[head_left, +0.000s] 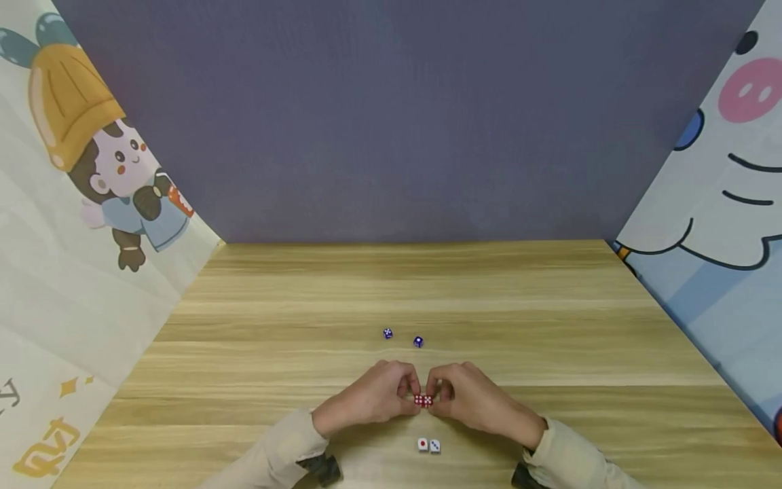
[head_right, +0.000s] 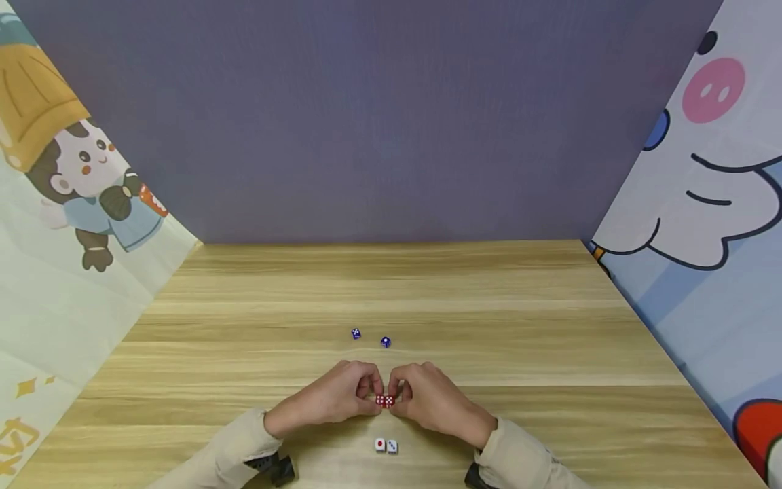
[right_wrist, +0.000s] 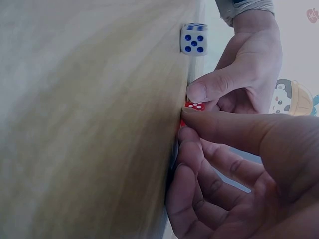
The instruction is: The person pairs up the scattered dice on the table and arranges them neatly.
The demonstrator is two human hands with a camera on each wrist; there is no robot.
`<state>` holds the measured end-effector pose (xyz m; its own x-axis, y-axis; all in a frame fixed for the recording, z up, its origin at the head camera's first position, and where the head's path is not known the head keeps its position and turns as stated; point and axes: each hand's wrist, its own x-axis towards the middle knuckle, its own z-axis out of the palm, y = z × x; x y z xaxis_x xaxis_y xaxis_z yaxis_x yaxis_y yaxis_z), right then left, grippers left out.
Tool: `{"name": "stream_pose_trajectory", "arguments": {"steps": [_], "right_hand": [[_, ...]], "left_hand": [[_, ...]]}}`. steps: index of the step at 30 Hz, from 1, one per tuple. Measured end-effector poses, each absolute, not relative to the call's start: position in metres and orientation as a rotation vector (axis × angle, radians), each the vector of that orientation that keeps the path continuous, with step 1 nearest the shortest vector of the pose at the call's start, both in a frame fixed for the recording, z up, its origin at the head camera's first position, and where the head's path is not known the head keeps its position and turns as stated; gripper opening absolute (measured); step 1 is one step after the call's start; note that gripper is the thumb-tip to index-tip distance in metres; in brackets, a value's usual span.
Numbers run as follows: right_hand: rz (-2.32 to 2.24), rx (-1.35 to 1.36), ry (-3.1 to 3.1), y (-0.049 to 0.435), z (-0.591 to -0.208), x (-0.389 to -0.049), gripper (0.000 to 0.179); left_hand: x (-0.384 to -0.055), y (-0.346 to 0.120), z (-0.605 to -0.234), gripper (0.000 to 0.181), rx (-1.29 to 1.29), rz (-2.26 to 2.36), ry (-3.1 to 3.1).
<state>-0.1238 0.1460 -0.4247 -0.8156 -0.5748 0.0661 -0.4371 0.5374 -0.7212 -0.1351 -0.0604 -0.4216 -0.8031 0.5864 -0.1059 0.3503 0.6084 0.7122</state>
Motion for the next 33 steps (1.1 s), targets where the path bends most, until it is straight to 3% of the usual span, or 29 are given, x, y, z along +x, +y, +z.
{"name": "stream_pose_trajectory", "arguments": {"steps": [20, 33], "right_hand": [[-1.143, -0.848, 2.6, 0.146, -0.426, -0.125, 0.02], [-1.139, -0.837, 2.612, 0.147, -0.426, -0.124, 0.02]], "left_hand": [[-0.138, -0.064, -0.423, 0.03, 0.771, 1.063, 2.467], [-0.186, -0.103, -0.407, 0.021, 0.64, 1.285, 2.574]]}}
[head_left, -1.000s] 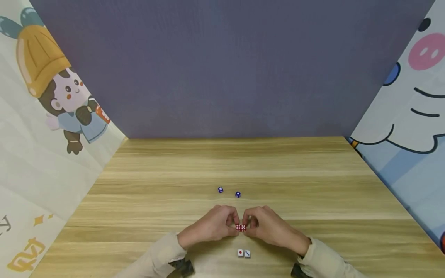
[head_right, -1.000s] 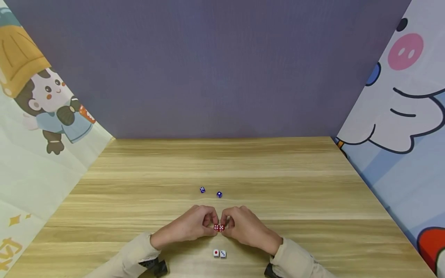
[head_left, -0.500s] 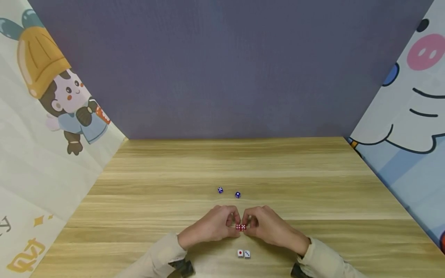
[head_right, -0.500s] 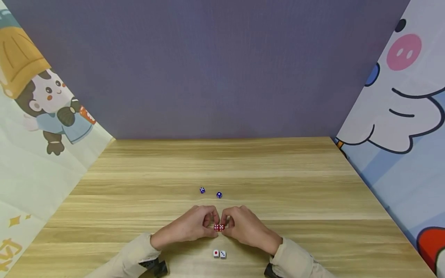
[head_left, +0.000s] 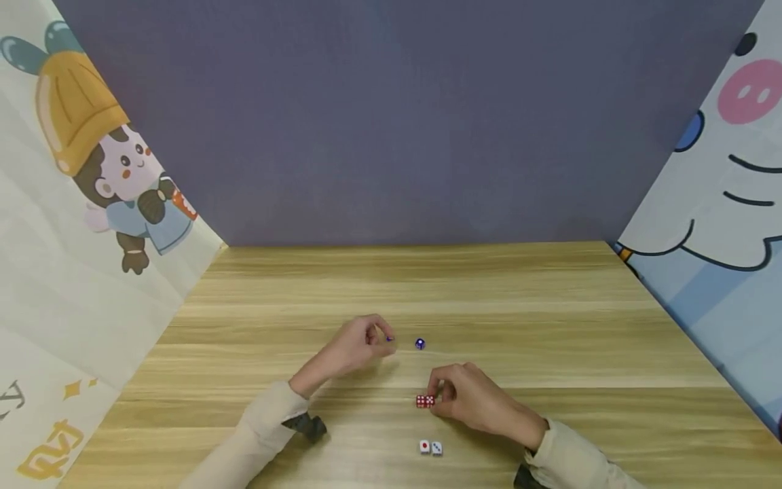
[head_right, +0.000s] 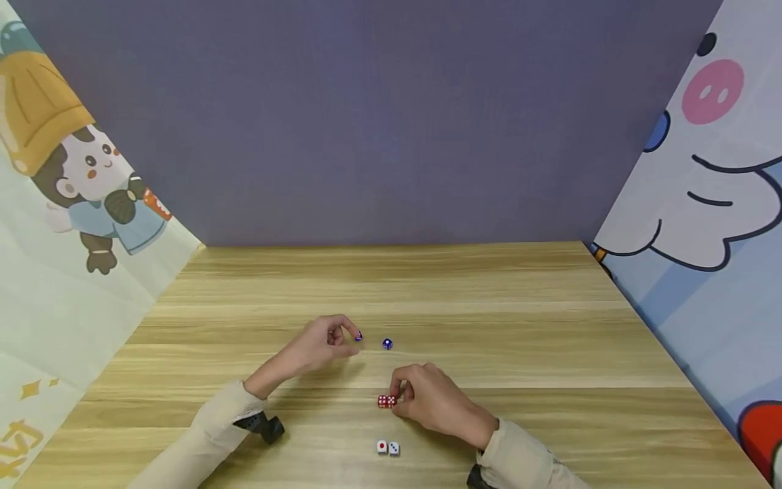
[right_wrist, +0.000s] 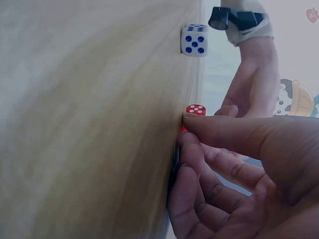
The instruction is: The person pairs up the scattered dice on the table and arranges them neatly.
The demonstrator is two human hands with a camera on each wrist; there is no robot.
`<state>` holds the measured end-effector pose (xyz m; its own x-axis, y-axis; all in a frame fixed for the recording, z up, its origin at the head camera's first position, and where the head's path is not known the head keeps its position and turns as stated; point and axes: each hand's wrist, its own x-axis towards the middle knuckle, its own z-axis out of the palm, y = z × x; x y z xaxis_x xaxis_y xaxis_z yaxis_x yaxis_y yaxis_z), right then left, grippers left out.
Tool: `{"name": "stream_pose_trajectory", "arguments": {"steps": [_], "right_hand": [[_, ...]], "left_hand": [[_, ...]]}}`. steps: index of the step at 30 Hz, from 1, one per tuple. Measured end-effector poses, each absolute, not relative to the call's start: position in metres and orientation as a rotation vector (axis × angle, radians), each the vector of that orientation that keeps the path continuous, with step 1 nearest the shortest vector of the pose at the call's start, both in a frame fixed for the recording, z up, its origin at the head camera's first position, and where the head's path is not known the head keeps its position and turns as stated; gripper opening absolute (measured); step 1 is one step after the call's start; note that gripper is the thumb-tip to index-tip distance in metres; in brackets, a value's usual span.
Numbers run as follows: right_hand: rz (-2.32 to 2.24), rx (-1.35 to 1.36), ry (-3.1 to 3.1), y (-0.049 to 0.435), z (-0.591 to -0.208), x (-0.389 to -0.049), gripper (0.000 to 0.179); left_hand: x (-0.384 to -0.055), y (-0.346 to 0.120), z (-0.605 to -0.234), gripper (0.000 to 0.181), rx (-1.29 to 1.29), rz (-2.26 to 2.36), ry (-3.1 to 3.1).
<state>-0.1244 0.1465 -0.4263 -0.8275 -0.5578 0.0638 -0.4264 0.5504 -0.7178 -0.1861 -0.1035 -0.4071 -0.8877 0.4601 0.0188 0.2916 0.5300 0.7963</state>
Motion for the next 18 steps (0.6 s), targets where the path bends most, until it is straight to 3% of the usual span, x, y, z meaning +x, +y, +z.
{"name": "stream_pose_trajectory", "arguments": {"steps": [18], "right_hand": [[-1.133, -0.827, 2.587, 0.147, -0.425, -0.126, 0.019]], "left_hand": [[-0.22, -0.108, -0.418, 0.027, 0.459, 1.211, 2.566]]}}
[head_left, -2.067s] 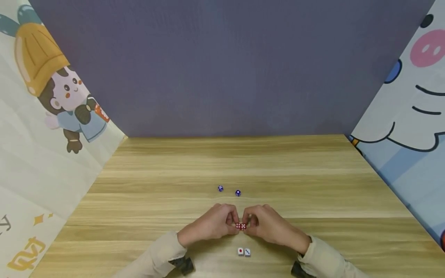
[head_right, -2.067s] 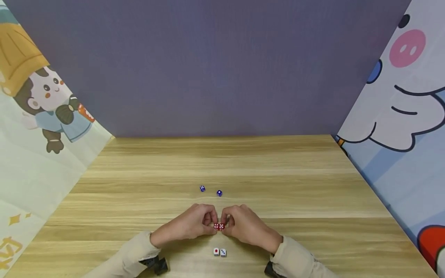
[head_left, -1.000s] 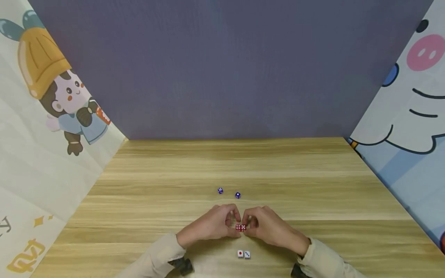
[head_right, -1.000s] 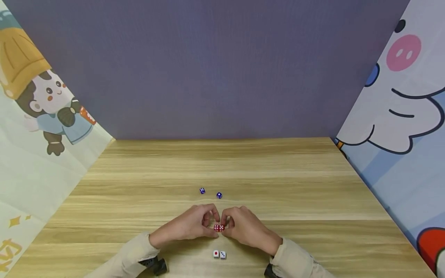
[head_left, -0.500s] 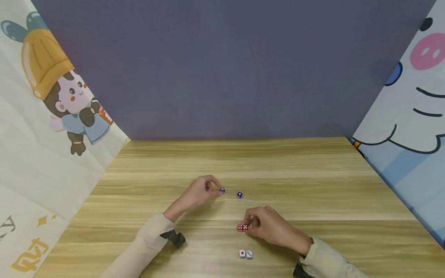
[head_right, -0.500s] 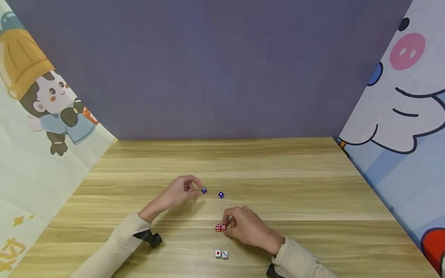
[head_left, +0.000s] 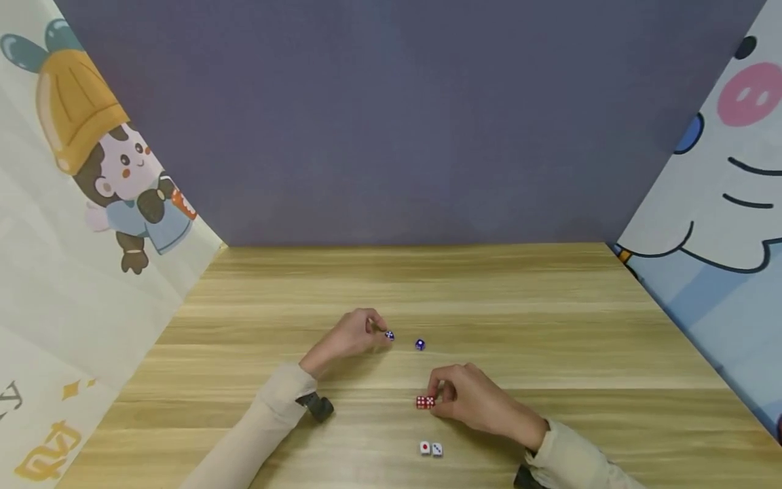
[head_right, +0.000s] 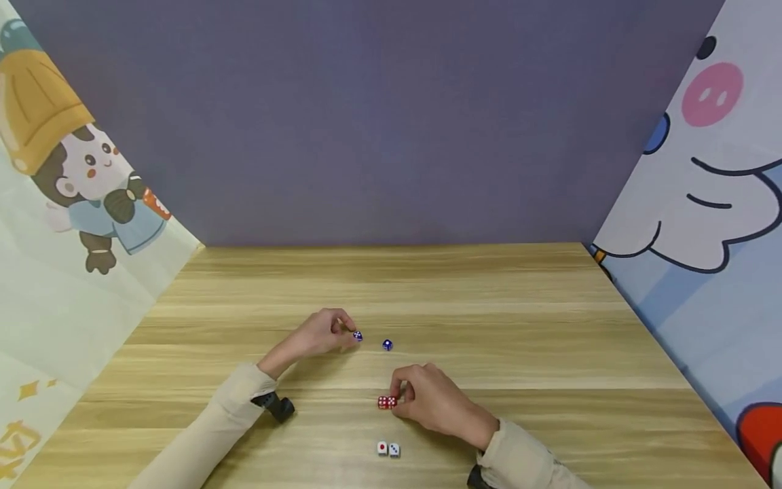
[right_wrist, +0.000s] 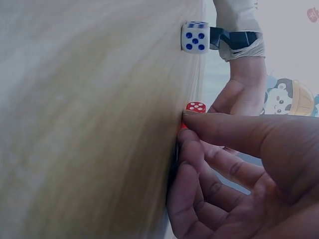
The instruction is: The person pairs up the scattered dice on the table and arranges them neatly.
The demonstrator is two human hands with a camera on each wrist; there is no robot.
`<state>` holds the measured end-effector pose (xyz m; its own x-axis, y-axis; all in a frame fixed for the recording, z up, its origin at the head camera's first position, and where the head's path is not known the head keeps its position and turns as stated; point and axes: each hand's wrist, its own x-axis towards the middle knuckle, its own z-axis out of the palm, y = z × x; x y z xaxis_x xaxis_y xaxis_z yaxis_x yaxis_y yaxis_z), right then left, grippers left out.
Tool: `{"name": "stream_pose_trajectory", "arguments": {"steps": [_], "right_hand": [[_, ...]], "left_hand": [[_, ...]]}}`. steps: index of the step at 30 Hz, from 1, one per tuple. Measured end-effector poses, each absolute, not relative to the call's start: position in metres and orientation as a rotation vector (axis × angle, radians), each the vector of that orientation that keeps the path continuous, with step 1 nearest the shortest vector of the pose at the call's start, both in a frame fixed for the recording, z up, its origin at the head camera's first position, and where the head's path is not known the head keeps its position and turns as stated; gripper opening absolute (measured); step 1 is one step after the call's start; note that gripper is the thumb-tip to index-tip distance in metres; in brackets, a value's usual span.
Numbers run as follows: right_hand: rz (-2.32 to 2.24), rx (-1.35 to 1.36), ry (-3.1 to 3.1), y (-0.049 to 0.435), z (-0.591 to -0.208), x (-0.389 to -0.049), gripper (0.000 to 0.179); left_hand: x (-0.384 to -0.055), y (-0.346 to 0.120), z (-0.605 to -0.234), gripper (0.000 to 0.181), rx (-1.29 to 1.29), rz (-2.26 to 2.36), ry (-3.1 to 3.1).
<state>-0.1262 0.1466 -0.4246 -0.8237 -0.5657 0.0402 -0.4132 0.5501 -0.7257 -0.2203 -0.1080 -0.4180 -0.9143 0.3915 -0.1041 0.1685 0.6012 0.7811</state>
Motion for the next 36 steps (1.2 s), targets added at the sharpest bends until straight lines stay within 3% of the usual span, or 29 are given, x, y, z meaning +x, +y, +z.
{"name": "stream_pose_trajectory", "arguments": {"steps": [36], "right_hand": [[-1.098, -0.803, 2.596, 0.1469, -0.4286, -0.1257, 0.019]], "left_hand": [[-0.217, -0.1059, -0.4259, 0.009, 0.647, 1.084, 2.701]]}}
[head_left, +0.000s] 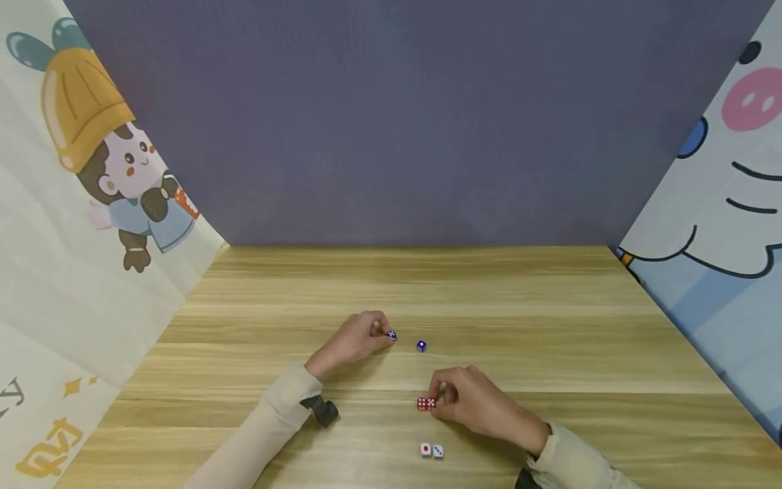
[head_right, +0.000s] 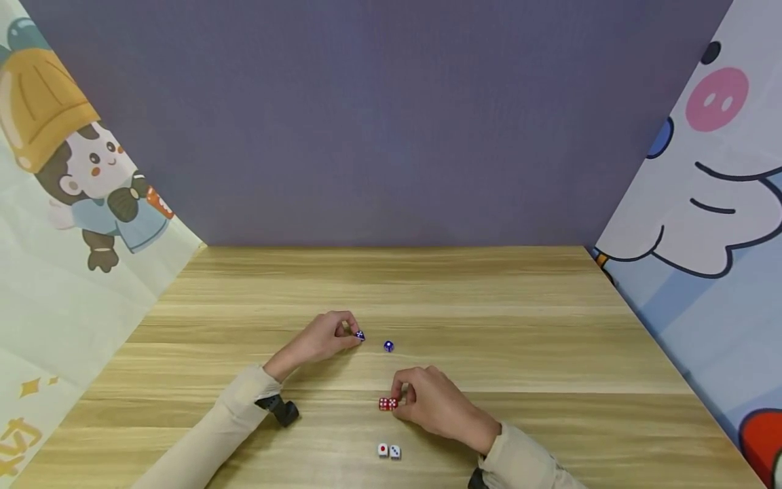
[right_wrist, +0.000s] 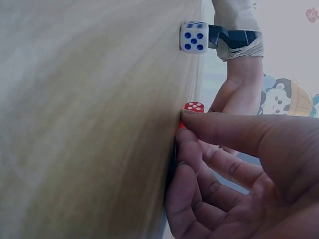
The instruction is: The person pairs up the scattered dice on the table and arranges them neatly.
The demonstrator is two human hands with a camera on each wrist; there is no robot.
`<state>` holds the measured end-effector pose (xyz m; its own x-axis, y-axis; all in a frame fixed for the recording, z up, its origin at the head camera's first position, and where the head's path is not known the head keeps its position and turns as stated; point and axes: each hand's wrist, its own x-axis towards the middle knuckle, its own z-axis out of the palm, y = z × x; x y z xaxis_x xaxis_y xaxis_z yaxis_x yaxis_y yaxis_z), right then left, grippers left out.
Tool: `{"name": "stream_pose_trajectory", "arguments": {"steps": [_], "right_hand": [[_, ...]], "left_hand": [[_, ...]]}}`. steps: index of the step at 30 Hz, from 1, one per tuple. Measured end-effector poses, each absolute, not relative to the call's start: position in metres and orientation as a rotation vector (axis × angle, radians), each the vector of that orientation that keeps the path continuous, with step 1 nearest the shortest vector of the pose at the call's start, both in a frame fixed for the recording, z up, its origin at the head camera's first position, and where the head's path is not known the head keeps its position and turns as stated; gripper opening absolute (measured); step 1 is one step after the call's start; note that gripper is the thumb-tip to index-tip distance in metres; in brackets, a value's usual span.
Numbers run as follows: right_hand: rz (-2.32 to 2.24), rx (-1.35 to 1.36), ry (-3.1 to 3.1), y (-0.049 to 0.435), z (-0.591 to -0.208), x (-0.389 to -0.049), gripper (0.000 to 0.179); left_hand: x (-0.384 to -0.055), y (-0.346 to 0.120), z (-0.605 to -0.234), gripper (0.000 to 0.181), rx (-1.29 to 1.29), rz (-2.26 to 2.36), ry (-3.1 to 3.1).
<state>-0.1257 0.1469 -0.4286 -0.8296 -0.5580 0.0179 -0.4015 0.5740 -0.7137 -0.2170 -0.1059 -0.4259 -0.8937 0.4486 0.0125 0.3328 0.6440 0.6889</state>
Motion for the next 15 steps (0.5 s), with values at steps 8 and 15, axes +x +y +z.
{"name": "stream_pose_trajectory", "arguments": {"steps": [8, 15], "right_hand": [[-1.112, -0.818, 2.591, 0.1455, -0.4272, -0.127, 0.019], [-1.119, -0.834, 2.603, 0.1458, -0.428, -0.1265, 0.02]], "left_hand": [[-0.217, -0.1053, -0.4252, 0.006, 0.616, 1.104, 2.694], [-0.21, -0.0974, -0.4171, 0.008, 0.688, 1.075, 2.747]]}}
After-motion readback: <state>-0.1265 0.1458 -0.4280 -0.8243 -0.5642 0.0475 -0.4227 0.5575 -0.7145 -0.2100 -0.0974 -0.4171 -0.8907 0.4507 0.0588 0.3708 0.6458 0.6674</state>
